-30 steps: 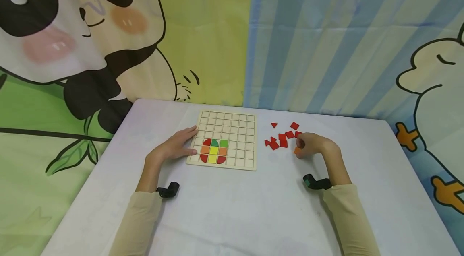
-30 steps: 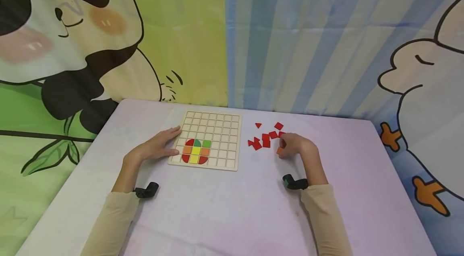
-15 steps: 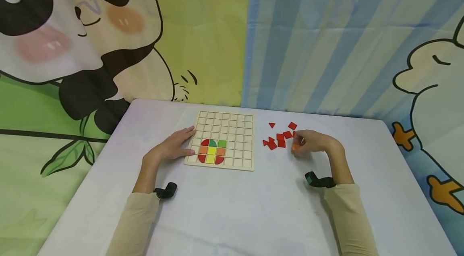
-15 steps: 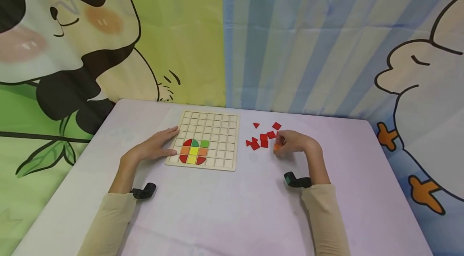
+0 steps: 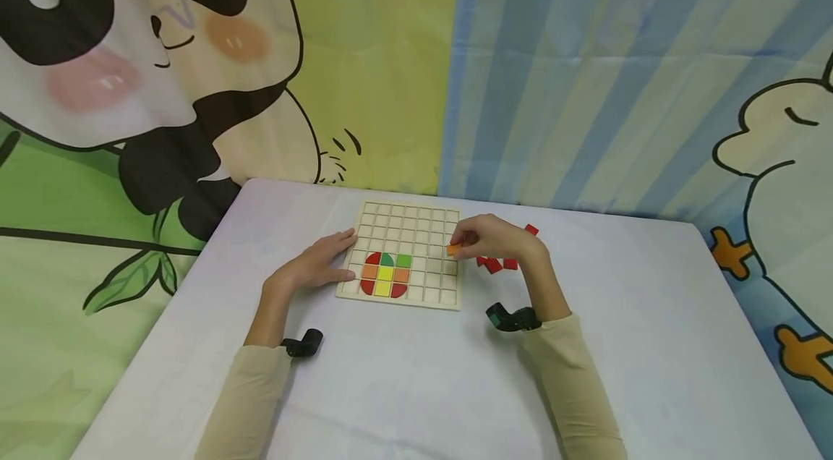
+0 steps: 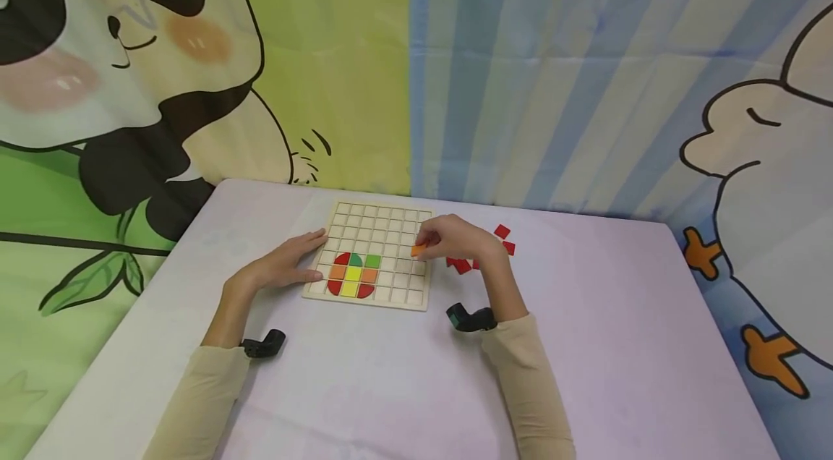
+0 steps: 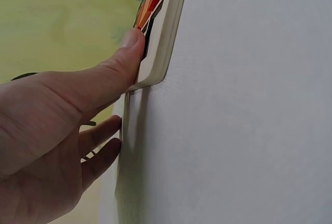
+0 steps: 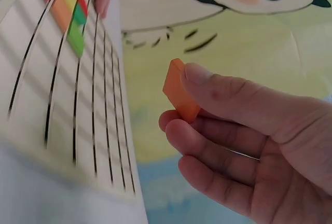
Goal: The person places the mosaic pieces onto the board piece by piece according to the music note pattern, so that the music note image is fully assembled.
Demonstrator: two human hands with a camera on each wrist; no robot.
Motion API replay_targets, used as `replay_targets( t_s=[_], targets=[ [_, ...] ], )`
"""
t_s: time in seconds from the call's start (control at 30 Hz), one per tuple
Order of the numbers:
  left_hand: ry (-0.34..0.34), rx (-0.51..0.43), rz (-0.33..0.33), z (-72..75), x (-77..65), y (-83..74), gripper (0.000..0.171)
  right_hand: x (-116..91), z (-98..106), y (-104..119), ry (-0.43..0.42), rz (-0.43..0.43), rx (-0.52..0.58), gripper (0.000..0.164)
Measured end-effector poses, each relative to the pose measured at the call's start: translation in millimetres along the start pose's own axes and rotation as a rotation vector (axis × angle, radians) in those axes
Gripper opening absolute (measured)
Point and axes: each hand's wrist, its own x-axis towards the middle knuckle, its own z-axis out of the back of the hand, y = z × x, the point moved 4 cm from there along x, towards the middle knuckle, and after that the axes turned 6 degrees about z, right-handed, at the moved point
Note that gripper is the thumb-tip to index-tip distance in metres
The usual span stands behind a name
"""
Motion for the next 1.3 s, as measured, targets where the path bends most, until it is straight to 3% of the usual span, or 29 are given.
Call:
replay_targets(
  t_s=[0.23, 0.47, 0.7, 1.03, 1.3],
  targets=[
    [0.007, 0.008, 0.000, -3.4, 3.3, -1.0, 0.088, 48.2, -18.9, 21.8, -0.033, 0.090, -0.012, 0.013],
    [0.017, 0.017, -0.017, -7.2, 6.0, -0.7, 0.088, 76.8, -40.9, 19.6, -0.026, 0.149, -0.071, 0.018],
    [0.004, 0.006, -0.008, -3.6, 5.9, -4.1, 0.088, 83.8, -44.6, 5.1, -0.125, 0.030, -0.171, 0.009],
    [0.002, 0.004, 0.008, -2.8, 4.1, -1.3, 0.089, 91.1, -53.6, 5.4, -0.133, 0.065, -0.243, 0.008],
    [-0.004, 0.012, 0.014, -2.3, 3.2, 3.3, 0.089, 96.9, -58.7, 8.2, -0.110, 0.022, -0.272, 0.011]
  ],
)
